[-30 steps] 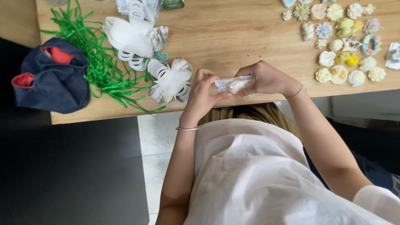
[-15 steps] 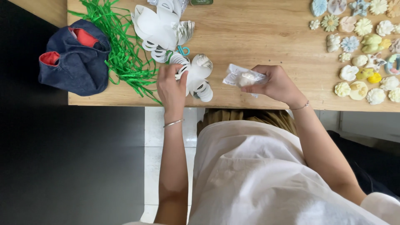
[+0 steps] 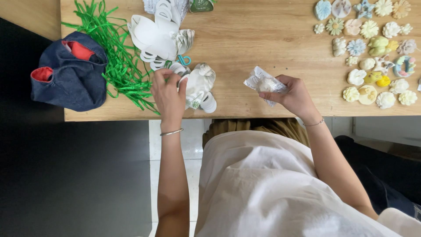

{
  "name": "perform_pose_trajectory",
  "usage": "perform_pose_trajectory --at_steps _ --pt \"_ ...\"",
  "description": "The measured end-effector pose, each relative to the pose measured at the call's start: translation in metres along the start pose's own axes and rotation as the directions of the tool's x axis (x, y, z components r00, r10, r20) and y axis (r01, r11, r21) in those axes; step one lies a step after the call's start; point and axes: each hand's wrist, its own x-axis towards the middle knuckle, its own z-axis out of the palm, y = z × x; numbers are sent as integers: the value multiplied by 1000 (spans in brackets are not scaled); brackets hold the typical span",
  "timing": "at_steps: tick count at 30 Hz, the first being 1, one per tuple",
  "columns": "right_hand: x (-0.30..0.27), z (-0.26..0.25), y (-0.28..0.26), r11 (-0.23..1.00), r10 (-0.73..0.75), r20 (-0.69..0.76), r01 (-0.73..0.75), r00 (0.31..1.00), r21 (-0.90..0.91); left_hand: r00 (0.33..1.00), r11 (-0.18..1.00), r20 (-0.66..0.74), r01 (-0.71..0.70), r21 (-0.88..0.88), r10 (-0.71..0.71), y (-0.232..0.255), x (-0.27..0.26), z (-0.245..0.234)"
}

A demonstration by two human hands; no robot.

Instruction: Packaging decorative flower-shaped candles into small plastic bags and cardstock flower boxes with ribbons.

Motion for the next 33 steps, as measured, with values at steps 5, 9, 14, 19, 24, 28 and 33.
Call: perform_pose_trajectory --at_steps 5,9,14,19,24,28,33 --pt "-6 -8 -3 995 29 -46 -24 999 100 998 935 -16 47 -351 -57 31 18 -43" --pt "-8 -18 -3 928 9 -110 33 994 371 977 834 -7 178 -522 -213 58 31 -43" --pt "-20 -37 -17 779 26 -285 160 958 606 946 653 187 319 -687 -266 113 41 -11" --pt "-22 -53 -19 723 96 -426 231 900 651 954 741 287 257 -620 -91 127 32 88" --pt "3 -48 17 815 15 -457 254 889 521 931 836 354 121 -535 92 133 22 159" --pt "46 -12 71 832 78 -239 69 968 550 897 904 442 174 -390 18 119 13 201" --pt "70 26 136 865 227 -2 -201 974 460 908 824 407 306 -477 -101 90 -5 232"
